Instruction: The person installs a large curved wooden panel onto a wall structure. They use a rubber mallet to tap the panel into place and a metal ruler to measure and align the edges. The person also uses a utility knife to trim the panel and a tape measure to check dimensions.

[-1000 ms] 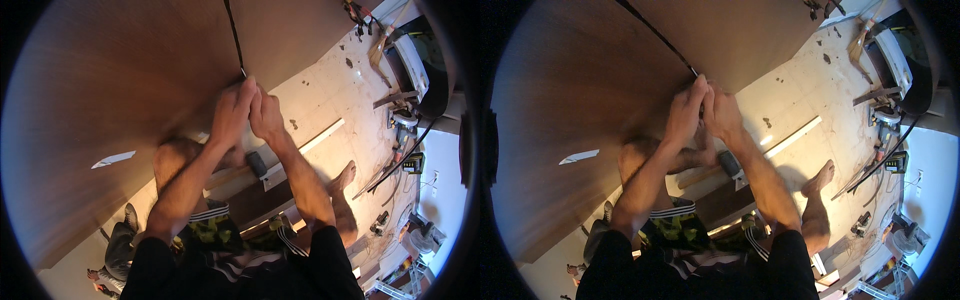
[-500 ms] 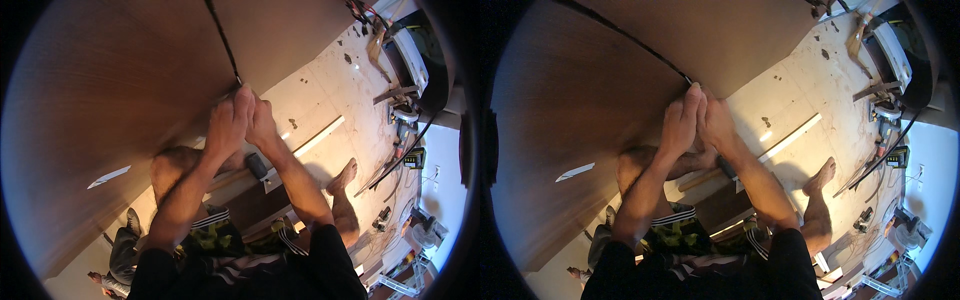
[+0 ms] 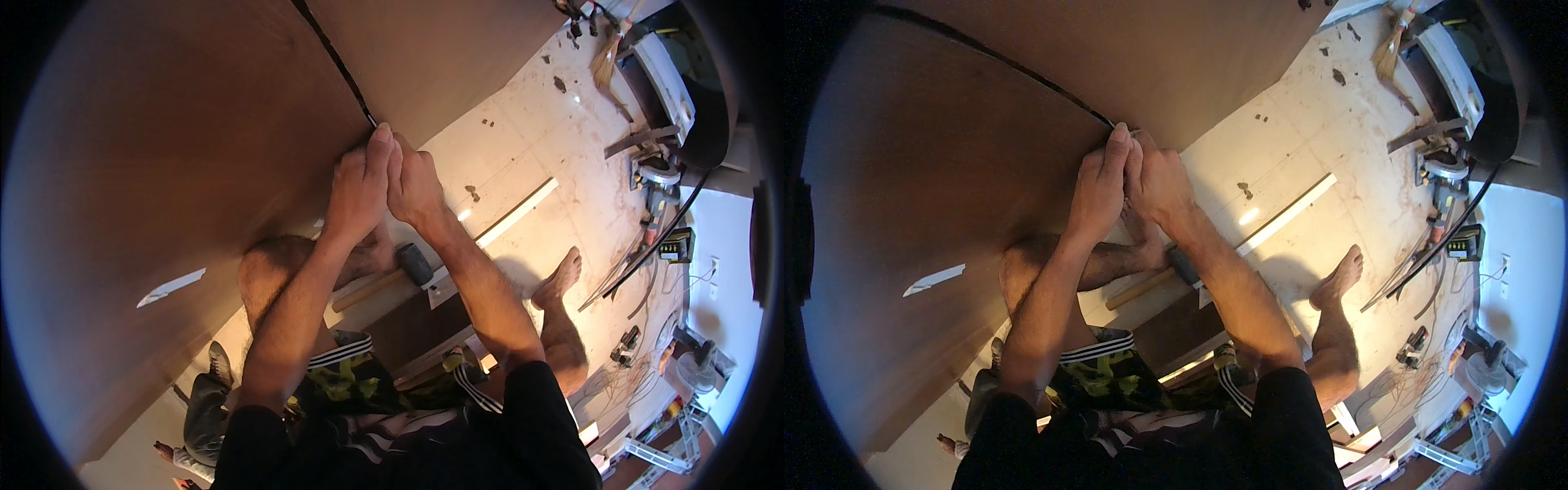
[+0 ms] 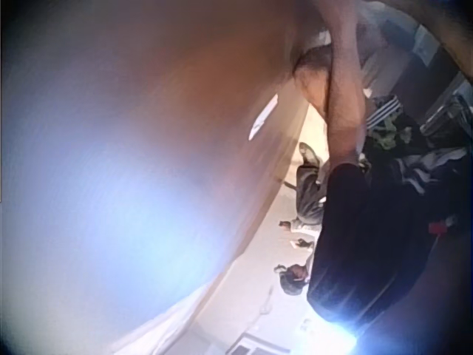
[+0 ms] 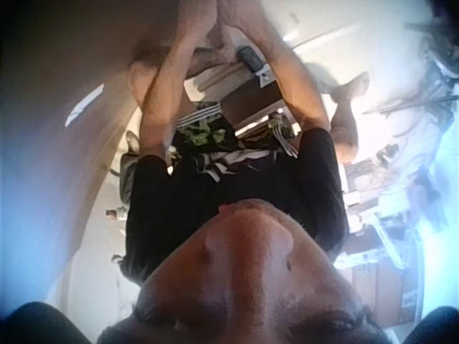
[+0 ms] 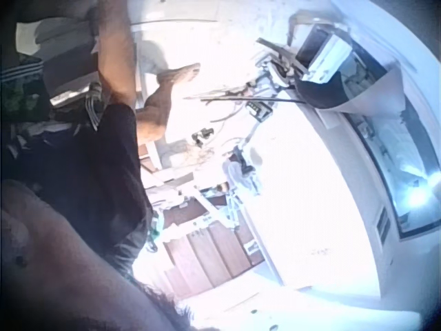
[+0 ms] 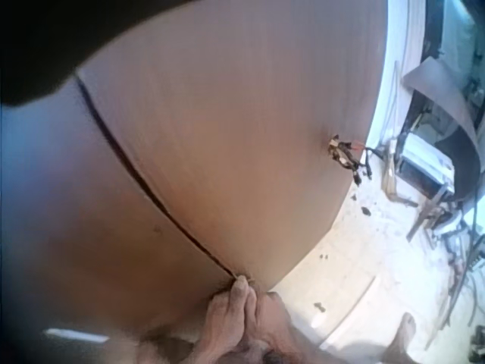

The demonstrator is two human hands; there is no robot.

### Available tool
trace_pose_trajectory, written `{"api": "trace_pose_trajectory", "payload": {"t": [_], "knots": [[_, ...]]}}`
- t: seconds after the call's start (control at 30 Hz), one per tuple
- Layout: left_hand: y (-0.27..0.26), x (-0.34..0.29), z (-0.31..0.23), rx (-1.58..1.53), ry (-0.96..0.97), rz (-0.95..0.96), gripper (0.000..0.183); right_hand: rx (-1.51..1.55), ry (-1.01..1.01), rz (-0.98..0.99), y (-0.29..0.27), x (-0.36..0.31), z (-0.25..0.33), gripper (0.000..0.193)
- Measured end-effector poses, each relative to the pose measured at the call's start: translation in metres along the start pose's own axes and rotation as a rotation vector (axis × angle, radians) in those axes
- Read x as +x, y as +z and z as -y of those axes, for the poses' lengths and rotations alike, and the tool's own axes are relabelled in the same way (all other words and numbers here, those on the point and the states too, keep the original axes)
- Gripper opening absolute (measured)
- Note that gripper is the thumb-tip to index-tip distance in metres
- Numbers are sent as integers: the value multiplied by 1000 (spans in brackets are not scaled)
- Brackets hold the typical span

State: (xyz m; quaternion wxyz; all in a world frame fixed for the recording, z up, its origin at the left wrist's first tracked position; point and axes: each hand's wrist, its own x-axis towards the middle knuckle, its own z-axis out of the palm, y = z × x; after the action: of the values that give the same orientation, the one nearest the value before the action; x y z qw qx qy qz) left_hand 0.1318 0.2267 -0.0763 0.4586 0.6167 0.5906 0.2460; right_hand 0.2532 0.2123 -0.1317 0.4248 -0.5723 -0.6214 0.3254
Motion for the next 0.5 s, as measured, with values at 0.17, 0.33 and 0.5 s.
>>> {"api": "trace_pose_trajectory", "payload": {"t": [0.17, 0.33, 0.5], "knots": [[1, -11, 0, -62, -1, -51, 52, 52, 31, 16, 1, -2, 2, 32], [3, -8, -7, 9, 118, -64, 52, 84, 78, 62, -9, 1, 6, 33], [9, -16, -9, -27, 228, -141, 48, 87, 90, 62, -6, -8, 5, 33]]}}
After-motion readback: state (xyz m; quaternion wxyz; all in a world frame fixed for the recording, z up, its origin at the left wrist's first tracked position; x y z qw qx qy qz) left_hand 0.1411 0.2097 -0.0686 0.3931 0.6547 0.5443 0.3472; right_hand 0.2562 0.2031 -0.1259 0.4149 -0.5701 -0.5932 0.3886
